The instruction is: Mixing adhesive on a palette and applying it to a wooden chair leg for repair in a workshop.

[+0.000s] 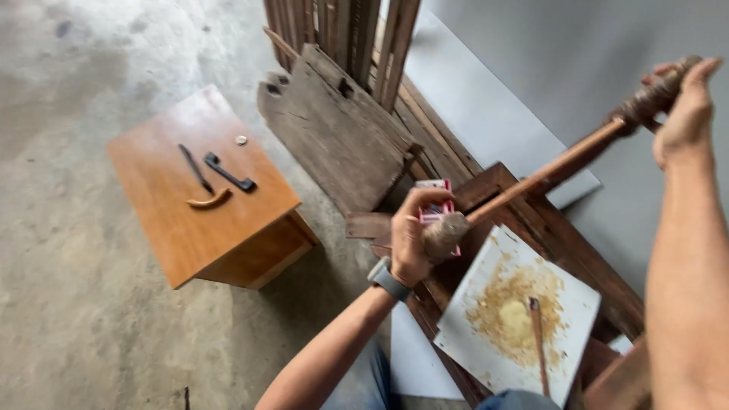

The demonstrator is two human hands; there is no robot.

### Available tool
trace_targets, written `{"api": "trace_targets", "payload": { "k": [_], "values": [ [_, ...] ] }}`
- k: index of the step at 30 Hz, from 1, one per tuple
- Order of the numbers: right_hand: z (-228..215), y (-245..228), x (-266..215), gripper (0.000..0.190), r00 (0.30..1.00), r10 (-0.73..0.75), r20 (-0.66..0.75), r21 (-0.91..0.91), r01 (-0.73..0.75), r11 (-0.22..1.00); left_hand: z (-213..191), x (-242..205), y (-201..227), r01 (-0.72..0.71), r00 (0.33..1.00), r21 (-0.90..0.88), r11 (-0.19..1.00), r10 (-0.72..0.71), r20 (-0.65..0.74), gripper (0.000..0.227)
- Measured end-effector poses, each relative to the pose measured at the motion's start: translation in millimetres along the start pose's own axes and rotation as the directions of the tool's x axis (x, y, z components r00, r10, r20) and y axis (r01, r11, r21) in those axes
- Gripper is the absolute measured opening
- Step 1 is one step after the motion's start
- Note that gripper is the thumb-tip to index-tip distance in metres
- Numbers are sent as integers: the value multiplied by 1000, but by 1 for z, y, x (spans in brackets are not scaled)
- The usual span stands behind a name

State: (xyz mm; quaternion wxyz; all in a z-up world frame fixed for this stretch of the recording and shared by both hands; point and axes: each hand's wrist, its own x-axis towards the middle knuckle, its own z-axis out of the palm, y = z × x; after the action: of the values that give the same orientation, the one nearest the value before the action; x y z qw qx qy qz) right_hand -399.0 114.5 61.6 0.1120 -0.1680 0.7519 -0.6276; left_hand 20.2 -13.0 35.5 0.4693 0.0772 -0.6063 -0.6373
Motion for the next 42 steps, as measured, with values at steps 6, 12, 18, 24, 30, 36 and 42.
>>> {"api": "trace_targets", "payload": {
  "k": [6, 12, 18, 24, 30, 36, 42],
  "values": [
    [-36, 8, -11, 86, 998, -46, 34, 105, 42, 994, -13, -1, 7, 18, 976, 241, 970, 35, -213, 49],
    [-127, -52, -188, 41, 832, -477, 284, -264, 546, 795, -148, -58, 6, -67, 982, 428, 902, 136, -133, 71],
    [-224, 112, -395, 49, 911, 130, -390, -191, -218, 957, -196, -134, 19, 273, 962, 548, 791, -238, -136, 39],
    [-164, 166, -534, 71, 440, 841, -316, -380, -871, 313, -179, -175, 19, 443, 672, 750, 492, -736, 85, 33],
    [-147, 262, -582, 8, 649, 574, -500, -657, -716, 236, -114, -224, 23, 418, 298, 876, 243, -947, 120, 33],
    [-186, 141, -612, 18, 528, 608, -593, -606, -790, 95, -77, -209, 58, 331, 282, 898, 289, -939, 198, 32],
    [-205, 101, -669, 16, 634, 492, -597, -97, -665, 741, -70, -203, 29, 257, 463, 786, 563, -785, 411, 29]
  ]
}}
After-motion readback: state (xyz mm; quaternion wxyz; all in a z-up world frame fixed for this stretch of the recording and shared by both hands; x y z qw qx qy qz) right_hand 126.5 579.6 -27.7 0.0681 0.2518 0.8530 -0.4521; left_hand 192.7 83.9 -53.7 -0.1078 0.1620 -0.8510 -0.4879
